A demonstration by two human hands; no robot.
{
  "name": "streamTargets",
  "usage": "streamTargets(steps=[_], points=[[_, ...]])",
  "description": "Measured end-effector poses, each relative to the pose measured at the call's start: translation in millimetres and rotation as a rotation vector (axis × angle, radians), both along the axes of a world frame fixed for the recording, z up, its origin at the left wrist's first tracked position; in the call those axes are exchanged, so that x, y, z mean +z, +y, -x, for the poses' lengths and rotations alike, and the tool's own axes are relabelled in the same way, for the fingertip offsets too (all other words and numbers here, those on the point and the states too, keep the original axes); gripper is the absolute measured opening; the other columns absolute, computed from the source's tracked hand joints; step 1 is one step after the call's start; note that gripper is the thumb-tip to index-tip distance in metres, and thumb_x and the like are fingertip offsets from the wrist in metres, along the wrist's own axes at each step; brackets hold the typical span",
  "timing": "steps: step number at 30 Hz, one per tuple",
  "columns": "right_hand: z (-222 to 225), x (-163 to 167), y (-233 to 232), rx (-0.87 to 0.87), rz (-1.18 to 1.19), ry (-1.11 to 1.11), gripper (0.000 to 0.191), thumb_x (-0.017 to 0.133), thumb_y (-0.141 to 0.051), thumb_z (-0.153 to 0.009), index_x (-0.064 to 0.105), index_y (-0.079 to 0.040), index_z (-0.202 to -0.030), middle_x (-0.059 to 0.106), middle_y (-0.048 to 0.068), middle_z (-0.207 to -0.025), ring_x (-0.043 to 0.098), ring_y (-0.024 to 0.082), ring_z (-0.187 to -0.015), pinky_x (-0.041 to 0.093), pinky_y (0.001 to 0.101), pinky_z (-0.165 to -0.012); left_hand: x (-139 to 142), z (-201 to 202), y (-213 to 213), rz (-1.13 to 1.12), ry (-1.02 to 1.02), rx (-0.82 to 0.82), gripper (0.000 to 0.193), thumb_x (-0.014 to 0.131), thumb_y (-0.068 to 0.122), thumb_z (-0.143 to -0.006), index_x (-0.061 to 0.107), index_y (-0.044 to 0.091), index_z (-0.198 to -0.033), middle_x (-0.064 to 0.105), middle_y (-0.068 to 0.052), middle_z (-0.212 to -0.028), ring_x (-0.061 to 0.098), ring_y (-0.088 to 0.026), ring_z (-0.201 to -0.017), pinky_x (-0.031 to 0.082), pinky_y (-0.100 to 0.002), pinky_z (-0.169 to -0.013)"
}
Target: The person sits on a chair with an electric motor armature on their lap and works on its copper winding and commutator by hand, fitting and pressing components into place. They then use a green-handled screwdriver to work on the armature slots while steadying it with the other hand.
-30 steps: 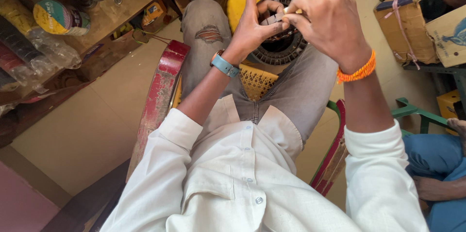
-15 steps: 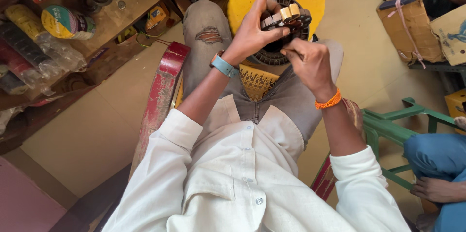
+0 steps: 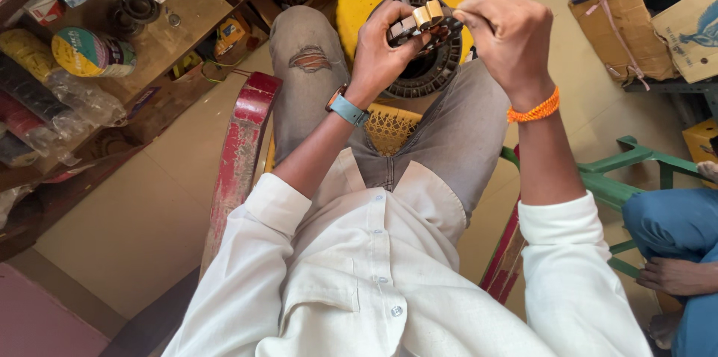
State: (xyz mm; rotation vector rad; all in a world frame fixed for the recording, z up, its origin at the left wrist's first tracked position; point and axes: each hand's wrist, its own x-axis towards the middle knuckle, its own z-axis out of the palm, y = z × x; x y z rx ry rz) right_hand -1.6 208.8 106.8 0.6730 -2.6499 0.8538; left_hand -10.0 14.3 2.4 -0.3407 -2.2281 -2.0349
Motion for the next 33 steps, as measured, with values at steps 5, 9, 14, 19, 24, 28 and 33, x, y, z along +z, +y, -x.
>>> streamTargets(steps=[5, 9, 14, 19, 24, 28, 33], points=[[15.7, 6.2, -5.6, 0.084, -0.124, 0.034, 0.005, 0.077, -0.003, -0.099, 0.074, -0.003, -0.095, 0.071, 0.008, -0.085, 0.069, 0.026, -0.083, 0.051, 0.0358, -0.073, 10.3, -7.0, -2.1, -0.001, 0.095, 0.06, 0.031, 0.083, 0.006, -0.081, 0.062, 0.002, -0.104, 0.065, -0.008, -0.097, 0.067, -0.024, -0.092, 0.054, -0.035, -0.084], [27.5, 0.4, 3.3, 0.135, -0.163, 0.003, 0.006, 0.077, -0.007, -0.102, 0.074, -0.005, -0.096, 0.072, 0.007, -0.088, 0.07, 0.025, -0.08, 0.051, 0.0354, -0.075, 14.9, -14.8, -1.2, 0.066, 0.217, 0.141, 0.034, 0.085, 0.006, -0.082, 0.06, 0.004, -0.106, 0.064, -0.009, -0.098, 0.063, -0.029, -0.094, 0.051, -0.038, -0.083], [60.9, -18.6, 8.3, 0.186, -0.331, -0.024, 0.012, 0.078, -0.021, -0.102, 0.079, -0.01, -0.098, 0.072, 0.006, -0.083, 0.068, 0.024, -0.079, 0.052, 0.0363, -0.072, 13.9, -15.5, -0.7, 0.096, 0.204, 0.142, 0.036, 0.086, 0.008, -0.084, 0.06, 0.005, -0.107, 0.064, -0.01, -0.098, 0.062, -0.029, -0.092, 0.05, -0.039, -0.08], [92.3, -37.0, -7.9, 0.218, -0.398, -0.222, 0.016, 0.072, -0.026, -0.1, 0.08, -0.012, -0.102, 0.072, 0.008, -0.086, 0.068, 0.025, -0.07, 0.052, 0.0368, -0.062, 4.3, -12.5, -2.5, 0.032, 0.068, 0.058, 0.034, 0.085, 0.006, -0.084, 0.061, 0.003, -0.108, 0.066, -0.009, -0.099, 0.065, -0.025, -0.094, 0.052, -0.035, -0.083], [105.3, -41.2, -22.2, 0.331, -0.457, -0.176, 0.017, 0.073, -0.027, -0.102, 0.079, -0.014, -0.11, 0.072, 0.01, -0.087, 0.067, 0.026, -0.068, 0.052, 0.0382, -0.061, -12.0, 4.6, -6.8, -0.4, -0.167, -0.223, 0.046, 0.083, 0.001, -0.089, 0.044, 0.01, -0.112, 0.068, -0.002, -0.11, 0.062, -0.013, -0.105, 0.053, -0.031, -0.095], [105.3, -28.9, -25.4, 0.362, -0.338, -0.273, 0.014, 0.071, -0.022, -0.103, 0.076, -0.01, -0.108, 0.072, 0.01, -0.092, 0.067, 0.025, -0.07, 0.052, 0.0376, -0.063, -13.5, 8.6, -13.2, -0.432, -0.246, -0.275, 0.064, 0.085, 0.0, -0.09, 0.036, 0.014, -0.129, 0.065, 0.001, -0.107, 0.058, -0.011, -0.093, 0.05, -0.029, -0.087], [75.4, 12.1, -22.7, 0.4, -0.399, -0.087, 0.008, 0.074, -0.018, -0.1, 0.075, -0.01, -0.098, 0.073, 0.007, -0.09, 0.07, 0.026, -0.078, 0.052, 0.0369, -0.073, -4.3, 5.2, -14.6, -0.394, -0.288, -0.219, 0.071, 0.086, 0.002, -0.085, 0.038, 0.015, -0.136, 0.069, 0.003, -0.102, 0.061, -0.005, -0.088, 0.053, -0.024, -0.08]])
